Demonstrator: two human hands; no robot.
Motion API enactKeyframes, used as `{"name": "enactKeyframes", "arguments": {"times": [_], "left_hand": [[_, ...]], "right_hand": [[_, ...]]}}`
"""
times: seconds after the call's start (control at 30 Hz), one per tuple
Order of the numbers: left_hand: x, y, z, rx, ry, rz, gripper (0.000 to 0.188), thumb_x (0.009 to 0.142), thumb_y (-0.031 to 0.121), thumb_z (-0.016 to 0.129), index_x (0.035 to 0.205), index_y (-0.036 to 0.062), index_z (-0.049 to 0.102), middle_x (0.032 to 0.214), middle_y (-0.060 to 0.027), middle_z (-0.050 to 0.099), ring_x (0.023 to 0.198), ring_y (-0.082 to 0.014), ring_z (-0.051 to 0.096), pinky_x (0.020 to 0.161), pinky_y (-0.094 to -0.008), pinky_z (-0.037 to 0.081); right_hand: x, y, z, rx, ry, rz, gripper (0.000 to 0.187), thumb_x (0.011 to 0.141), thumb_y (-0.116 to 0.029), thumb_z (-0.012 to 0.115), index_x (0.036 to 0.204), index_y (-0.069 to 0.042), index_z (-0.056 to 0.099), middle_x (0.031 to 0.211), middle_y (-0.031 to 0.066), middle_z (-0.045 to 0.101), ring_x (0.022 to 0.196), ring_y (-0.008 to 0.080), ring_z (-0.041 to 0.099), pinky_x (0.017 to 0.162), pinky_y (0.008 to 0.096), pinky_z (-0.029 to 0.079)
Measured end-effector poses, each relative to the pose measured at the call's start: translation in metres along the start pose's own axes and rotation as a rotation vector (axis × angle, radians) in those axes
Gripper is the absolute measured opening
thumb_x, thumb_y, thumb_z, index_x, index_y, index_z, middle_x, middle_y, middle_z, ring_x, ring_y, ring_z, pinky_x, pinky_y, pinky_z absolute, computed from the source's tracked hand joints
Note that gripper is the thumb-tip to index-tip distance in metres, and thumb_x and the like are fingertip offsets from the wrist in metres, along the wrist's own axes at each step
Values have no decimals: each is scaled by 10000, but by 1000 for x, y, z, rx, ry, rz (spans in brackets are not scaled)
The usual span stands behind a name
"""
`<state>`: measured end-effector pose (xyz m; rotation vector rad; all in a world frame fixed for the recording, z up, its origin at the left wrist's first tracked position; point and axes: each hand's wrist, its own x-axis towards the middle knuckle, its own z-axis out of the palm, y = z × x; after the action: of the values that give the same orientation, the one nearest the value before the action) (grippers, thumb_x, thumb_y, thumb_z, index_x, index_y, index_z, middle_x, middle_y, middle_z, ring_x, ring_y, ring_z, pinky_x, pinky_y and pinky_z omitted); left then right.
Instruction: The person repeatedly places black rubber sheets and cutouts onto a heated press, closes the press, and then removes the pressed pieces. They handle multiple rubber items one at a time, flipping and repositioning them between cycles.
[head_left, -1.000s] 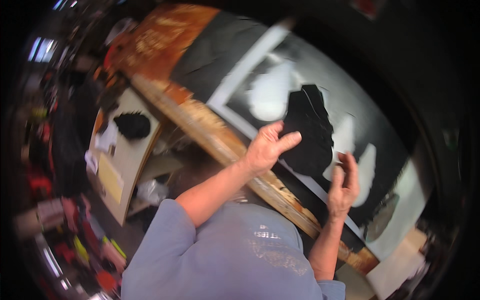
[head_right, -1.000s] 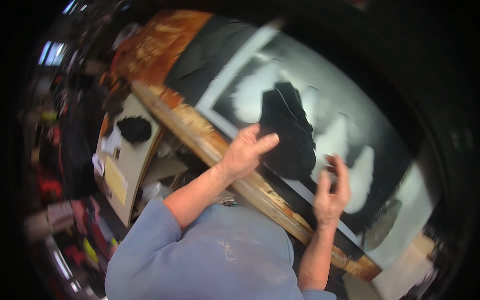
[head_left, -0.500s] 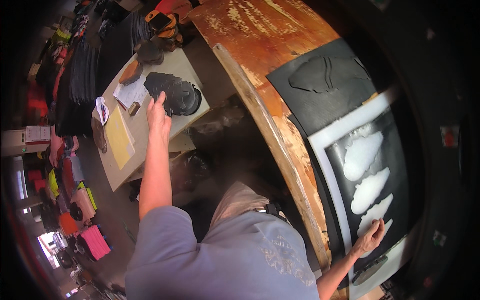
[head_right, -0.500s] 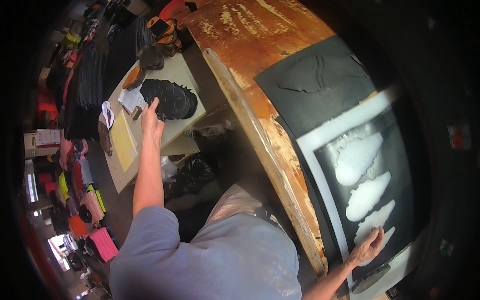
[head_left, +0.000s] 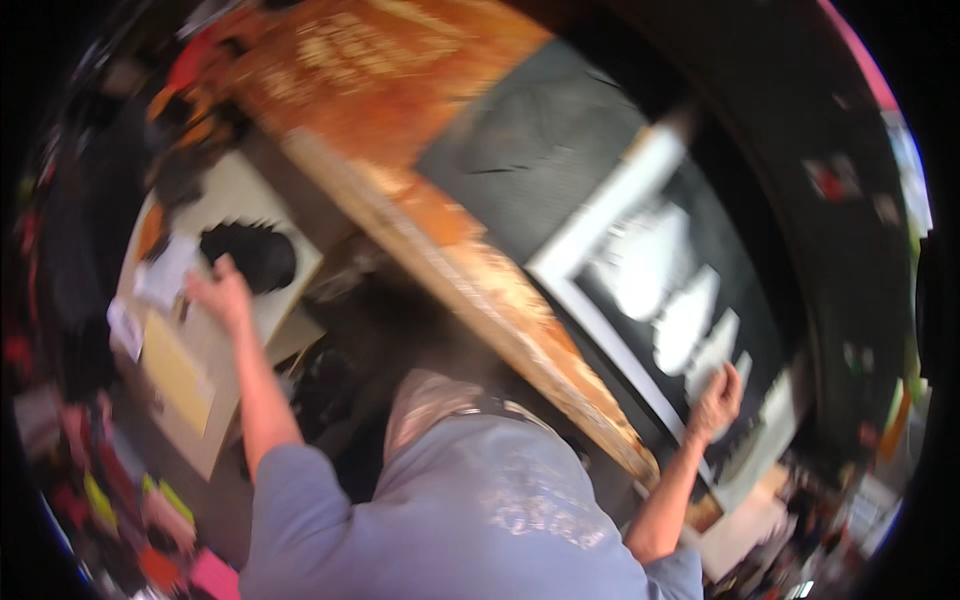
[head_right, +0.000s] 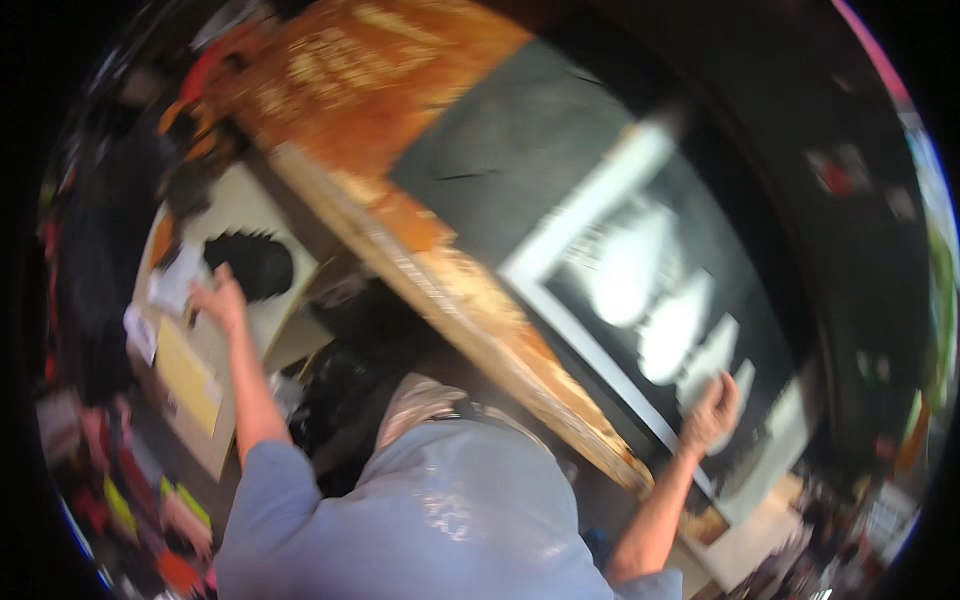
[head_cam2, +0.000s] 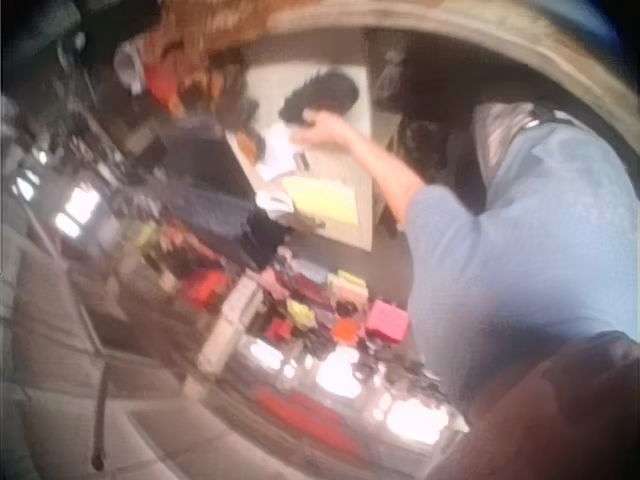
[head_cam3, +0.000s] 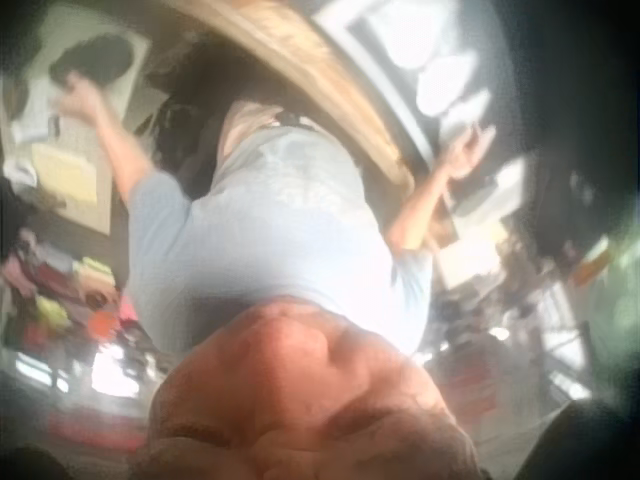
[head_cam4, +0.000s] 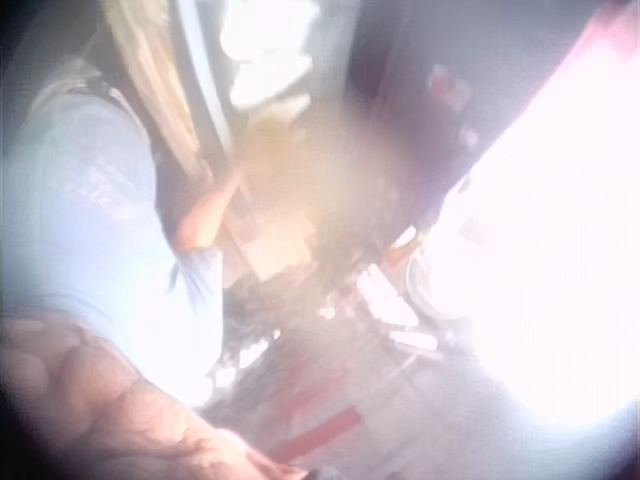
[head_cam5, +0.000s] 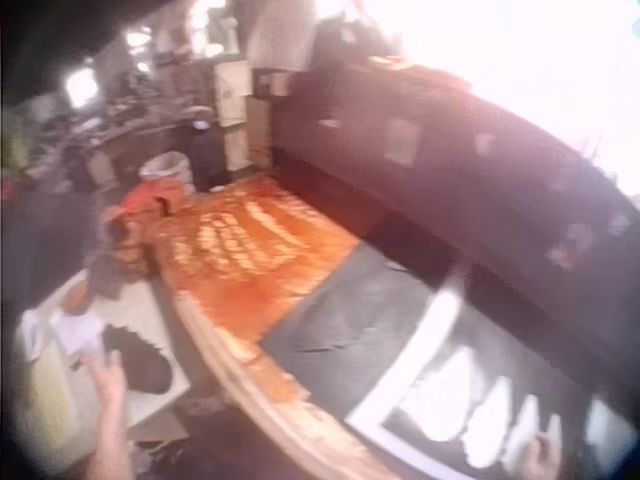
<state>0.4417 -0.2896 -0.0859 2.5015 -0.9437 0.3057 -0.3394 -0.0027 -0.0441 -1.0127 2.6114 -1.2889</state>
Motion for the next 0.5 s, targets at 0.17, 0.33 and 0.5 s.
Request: {"name": "enactKeyframes", "arguments": {"times": [0.17,0.33,0.5], "left_hand": [[-142,160,-77,-1025,-562,606,382,1096,117,609,1446,-38,605,1412,-100,681,1325,-227,620,1171,-391,456],[-364,296,-167,-1164,-1130,1544,640,846,171,869,1419,11,636,1460,-193,627,1423,-435,540,1195,-504,445],[-509,336,-199,-857,-1244,2071,596,922,263,819,1425,16,617,1628,-194,451,1579,-465,307,1289,-601,302]], "right_hand": [[-5,-22,7,246,39,16,159,1050,-86,705,1181,-8,751,1011,-1,728,931,85,657,847,251,539],[9,-21,-34,208,107,-19,165,1016,-75,731,1160,2,750,1022,40,743,964,124,692,895,278,544],[24,35,-148,-599,238,132,775,884,-430,842,1464,16,586,1503,256,555,1409,452,480,1190,535,397]]}}
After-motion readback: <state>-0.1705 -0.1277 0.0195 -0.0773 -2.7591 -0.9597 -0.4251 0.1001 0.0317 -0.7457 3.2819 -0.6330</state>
